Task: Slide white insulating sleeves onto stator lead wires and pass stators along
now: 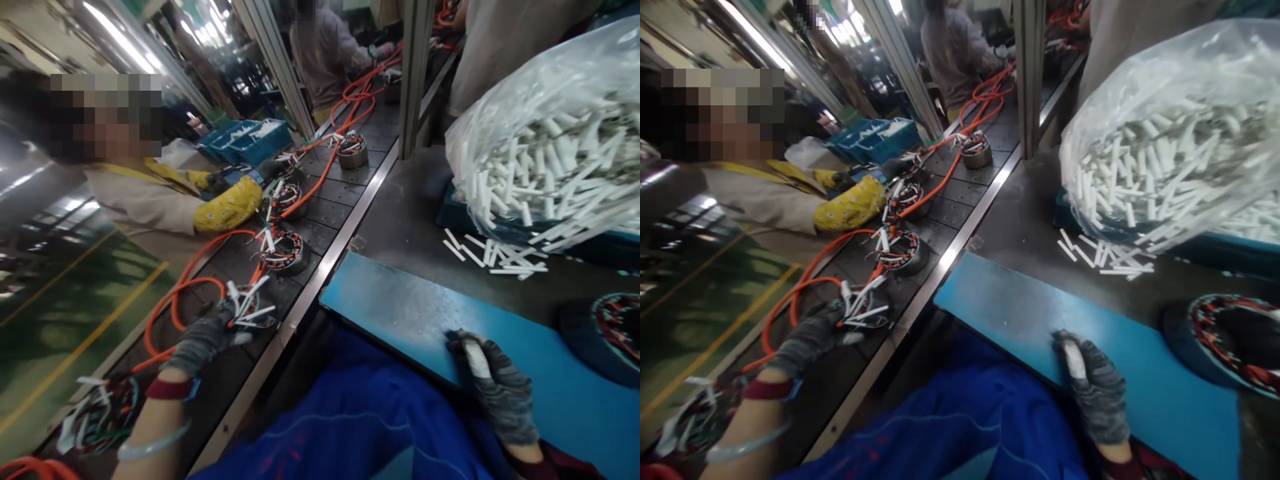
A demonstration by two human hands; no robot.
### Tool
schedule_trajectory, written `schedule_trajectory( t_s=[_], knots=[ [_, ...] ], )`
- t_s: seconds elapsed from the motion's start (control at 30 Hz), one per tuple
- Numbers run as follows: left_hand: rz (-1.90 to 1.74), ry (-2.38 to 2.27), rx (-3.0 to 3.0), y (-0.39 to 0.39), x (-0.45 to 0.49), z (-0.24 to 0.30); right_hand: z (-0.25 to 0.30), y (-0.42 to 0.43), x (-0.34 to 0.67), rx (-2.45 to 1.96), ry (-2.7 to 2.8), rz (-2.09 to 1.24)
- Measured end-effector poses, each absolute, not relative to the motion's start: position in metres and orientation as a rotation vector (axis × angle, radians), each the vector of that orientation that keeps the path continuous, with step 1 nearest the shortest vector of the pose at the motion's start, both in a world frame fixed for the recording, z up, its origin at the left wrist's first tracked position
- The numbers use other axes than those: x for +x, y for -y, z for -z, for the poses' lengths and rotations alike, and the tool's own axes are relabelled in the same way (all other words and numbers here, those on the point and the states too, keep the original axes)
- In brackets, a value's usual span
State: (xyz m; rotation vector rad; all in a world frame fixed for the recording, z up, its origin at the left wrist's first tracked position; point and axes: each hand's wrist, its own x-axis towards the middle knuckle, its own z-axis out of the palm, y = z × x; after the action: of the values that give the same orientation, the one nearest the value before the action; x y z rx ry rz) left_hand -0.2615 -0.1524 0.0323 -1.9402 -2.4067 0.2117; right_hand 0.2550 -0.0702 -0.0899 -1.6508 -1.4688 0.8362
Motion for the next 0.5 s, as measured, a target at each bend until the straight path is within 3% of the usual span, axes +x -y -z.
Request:
schedule_trajectory(
  t_s=[0.2, 0.4, 0.5],
  knots=[
    [-0.595, 2.401, -1.336, 0.155, -0.245, -0.045, 0.095, 0.069, 0.257, -1.575, 1.554, -0.778],
    [-0.290, 2.093, -1.948, 0.066, -0.207, -0.051, 0.101, 0.067, 0.253, -1.429, 1.694, -0.538],
    [-0.374, 2.147, -2.079, 0.021, -0.205, -0.041, 0.104, 0.067, 0.252, -1.359, 1.756, -0.401]
  ],
)
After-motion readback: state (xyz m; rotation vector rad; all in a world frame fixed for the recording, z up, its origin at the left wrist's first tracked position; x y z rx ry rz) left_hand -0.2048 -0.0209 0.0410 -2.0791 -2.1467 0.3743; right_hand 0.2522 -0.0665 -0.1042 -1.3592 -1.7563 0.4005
